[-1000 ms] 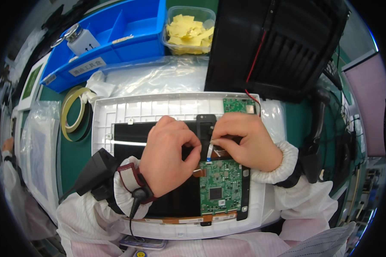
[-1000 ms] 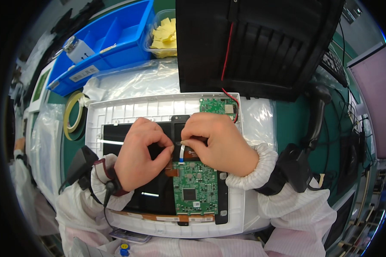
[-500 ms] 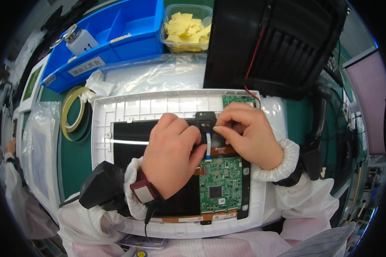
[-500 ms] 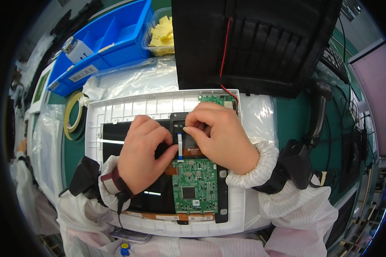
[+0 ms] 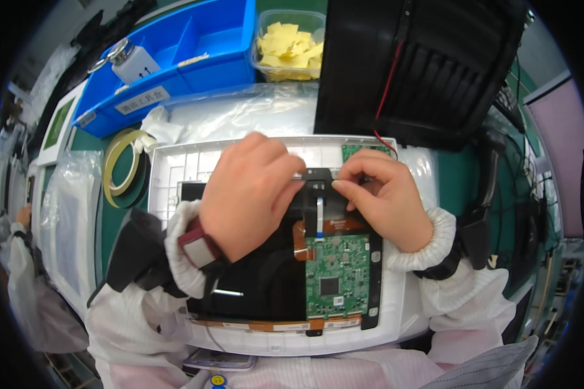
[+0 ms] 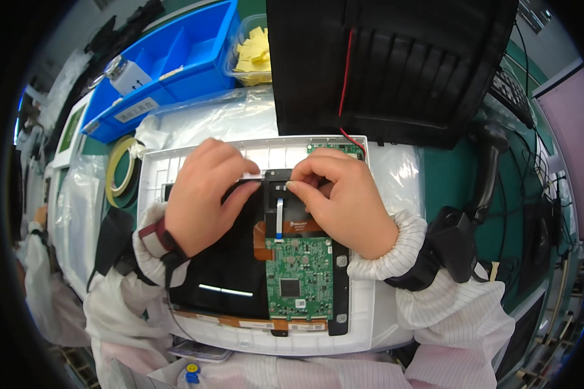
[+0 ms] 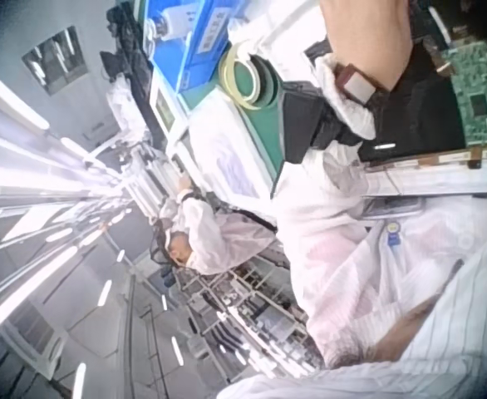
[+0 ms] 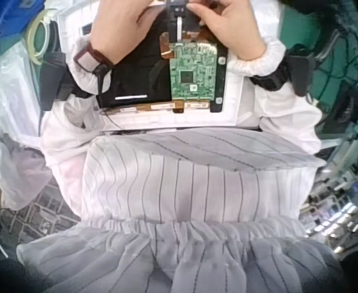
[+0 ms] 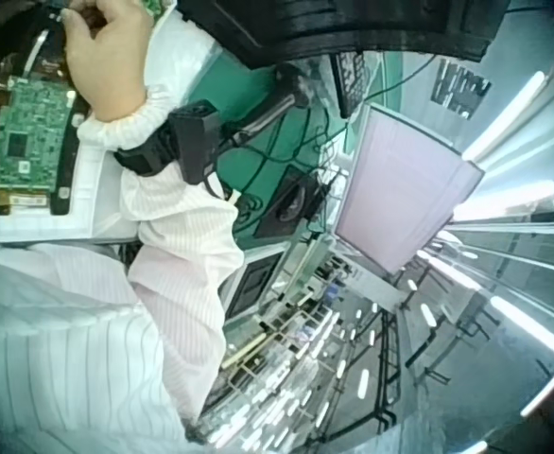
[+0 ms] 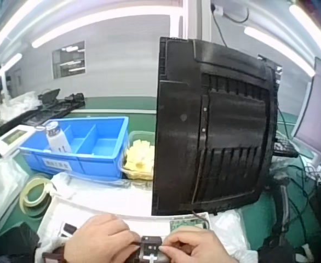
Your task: The person connects ribbon cables and other components to an electronic display panel by hand, then uses a barcode scanner to scan the assembly.
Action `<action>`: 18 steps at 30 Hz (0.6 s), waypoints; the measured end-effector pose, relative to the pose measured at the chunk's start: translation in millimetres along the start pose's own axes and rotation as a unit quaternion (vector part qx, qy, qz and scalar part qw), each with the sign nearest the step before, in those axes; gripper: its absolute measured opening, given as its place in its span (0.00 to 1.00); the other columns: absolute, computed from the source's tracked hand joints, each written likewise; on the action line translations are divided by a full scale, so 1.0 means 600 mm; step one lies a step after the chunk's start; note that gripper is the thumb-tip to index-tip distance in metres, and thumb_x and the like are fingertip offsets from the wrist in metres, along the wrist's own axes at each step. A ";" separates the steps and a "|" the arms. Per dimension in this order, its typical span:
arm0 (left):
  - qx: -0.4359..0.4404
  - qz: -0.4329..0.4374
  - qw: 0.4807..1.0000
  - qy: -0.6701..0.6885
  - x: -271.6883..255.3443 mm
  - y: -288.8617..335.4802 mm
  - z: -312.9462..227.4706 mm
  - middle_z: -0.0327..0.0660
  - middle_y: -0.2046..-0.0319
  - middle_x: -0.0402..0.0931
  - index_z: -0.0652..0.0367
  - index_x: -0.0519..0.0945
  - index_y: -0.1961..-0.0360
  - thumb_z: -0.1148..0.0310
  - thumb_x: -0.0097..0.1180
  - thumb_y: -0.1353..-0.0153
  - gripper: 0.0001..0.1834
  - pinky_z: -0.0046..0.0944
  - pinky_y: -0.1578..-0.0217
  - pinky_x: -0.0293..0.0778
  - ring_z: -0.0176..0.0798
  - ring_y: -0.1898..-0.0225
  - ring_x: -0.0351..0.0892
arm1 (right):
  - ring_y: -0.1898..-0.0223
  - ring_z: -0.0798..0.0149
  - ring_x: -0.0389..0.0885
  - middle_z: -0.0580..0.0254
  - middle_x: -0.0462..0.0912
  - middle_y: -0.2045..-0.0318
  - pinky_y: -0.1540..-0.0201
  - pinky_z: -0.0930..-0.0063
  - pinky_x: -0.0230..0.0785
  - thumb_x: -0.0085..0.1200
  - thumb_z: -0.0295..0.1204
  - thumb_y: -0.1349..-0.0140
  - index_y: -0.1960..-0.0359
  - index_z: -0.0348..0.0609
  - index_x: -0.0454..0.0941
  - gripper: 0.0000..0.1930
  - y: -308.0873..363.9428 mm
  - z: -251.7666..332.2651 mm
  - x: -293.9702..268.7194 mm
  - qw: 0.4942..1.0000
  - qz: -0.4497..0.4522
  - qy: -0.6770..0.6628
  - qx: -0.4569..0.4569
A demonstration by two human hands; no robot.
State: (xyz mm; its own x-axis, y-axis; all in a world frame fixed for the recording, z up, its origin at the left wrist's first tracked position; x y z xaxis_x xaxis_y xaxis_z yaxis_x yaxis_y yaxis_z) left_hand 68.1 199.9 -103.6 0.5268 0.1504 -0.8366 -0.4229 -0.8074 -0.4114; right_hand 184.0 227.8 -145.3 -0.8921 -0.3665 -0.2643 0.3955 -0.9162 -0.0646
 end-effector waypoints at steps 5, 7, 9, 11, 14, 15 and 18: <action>0.138 0.121 0.983 0.007 0.008 0.045 -0.057 0.37 0.68 0.71 0.57 0.80 0.64 0.76 0.56 0.61 0.17 0.39 0.64 0.66 0.41 0.62 0.70 | 0.76 0.73 0.73 0.63 0.74 0.75 0.75 0.84 0.66 0.55 0.20 0.47 0.74 0.31 0.74 0.04 0.001 0.007 0.000 1.000 0.000 -0.013 -0.002; 0.169 0.132 0.977 -0.018 0.020 0.059 -0.064 0.36 0.65 0.71 0.55 0.79 0.59 0.75 0.53 0.62 0.22 0.37 0.62 0.65 0.39 0.59 0.70 | 0.76 0.73 0.73 0.63 0.74 0.75 0.74 0.84 0.66 0.55 0.20 0.47 0.74 0.31 0.74 0.04 0.001 0.007 -0.001 1.000 -0.001 0.005 -0.005; 0.155 0.133 0.978 -0.040 0.025 0.057 -0.059 0.36 0.63 0.71 0.54 0.79 0.58 0.75 0.53 0.61 0.23 0.37 0.61 0.65 0.39 0.58 0.69 | 0.76 0.73 0.73 0.63 0.74 0.75 0.74 0.84 0.66 0.55 0.20 0.47 0.74 0.31 0.74 0.04 0.001 0.008 -0.001 1.000 0.000 0.008 -0.003; 0.140 0.134 0.979 -0.063 0.029 0.054 -0.048 0.36 0.62 0.70 0.53 0.78 0.56 0.75 0.52 0.60 0.24 0.37 0.60 0.65 0.39 0.57 0.69 | 0.76 0.73 0.73 0.63 0.74 0.75 0.74 0.84 0.67 0.55 0.20 0.47 0.74 0.31 0.74 0.04 0.000 0.006 0.001 1.000 0.003 0.009 0.000; 0.145 0.136 0.977 -0.080 0.027 0.050 -0.040 0.35 0.60 0.69 0.49 0.78 0.54 0.73 0.52 0.59 0.25 0.37 0.58 0.64 0.39 0.57 0.68 | 0.76 0.73 0.73 0.63 0.74 0.74 0.74 0.84 0.66 0.55 0.20 0.47 0.74 0.31 0.74 0.04 0.000 0.006 0.002 1.000 0.005 0.008 0.001; 0.155 0.150 0.973 -0.087 0.027 0.051 -0.042 0.35 0.60 0.70 0.46 0.78 0.54 0.73 0.52 0.59 0.25 0.37 0.59 0.64 0.38 0.57 0.68 | 0.75 0.73 0.73 0.63 0.74 0.74 0.74 0.84 0.66 0.55 0.20 0.47 0.74 0.32 0.74 0.04 0.000 0.006 0.002 1.000 0.008 0.004 0.000; 0.209 0.171 0.960 -0.081 0.030 0.053 -0.052 0.34 0.59 0.69 0.42 0.78 0.55 0.72 0.52 0.59 0.25 0.36 0.59 0.64 0.38 0.57 0.68 | 0.75 0.73 0.73 0.63 0.74 0.74 0.74 0.84 0.66 0.55 0.20 0.47 0.74 0.32 0.74 0.04 0.001 0.005 -0.002 1.000 0.009 0.004 0.006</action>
State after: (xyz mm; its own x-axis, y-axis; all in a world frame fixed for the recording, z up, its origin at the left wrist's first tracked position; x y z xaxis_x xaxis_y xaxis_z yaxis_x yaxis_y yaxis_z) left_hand 87.2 159.0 -120.3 0.1970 0.0314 -0.9799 -0.8267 -0.5319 -0.1833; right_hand 184.7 227.0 -142.5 -0.8829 -0.3818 -0.2734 0.4091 -0.9112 -0.0487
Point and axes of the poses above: each hand's wrist, its own y-axis away from the middle knuckle, its own x-axis out of the palm, z = x × y, the point moved 10 cm from there along -y, towards the middle knuckle
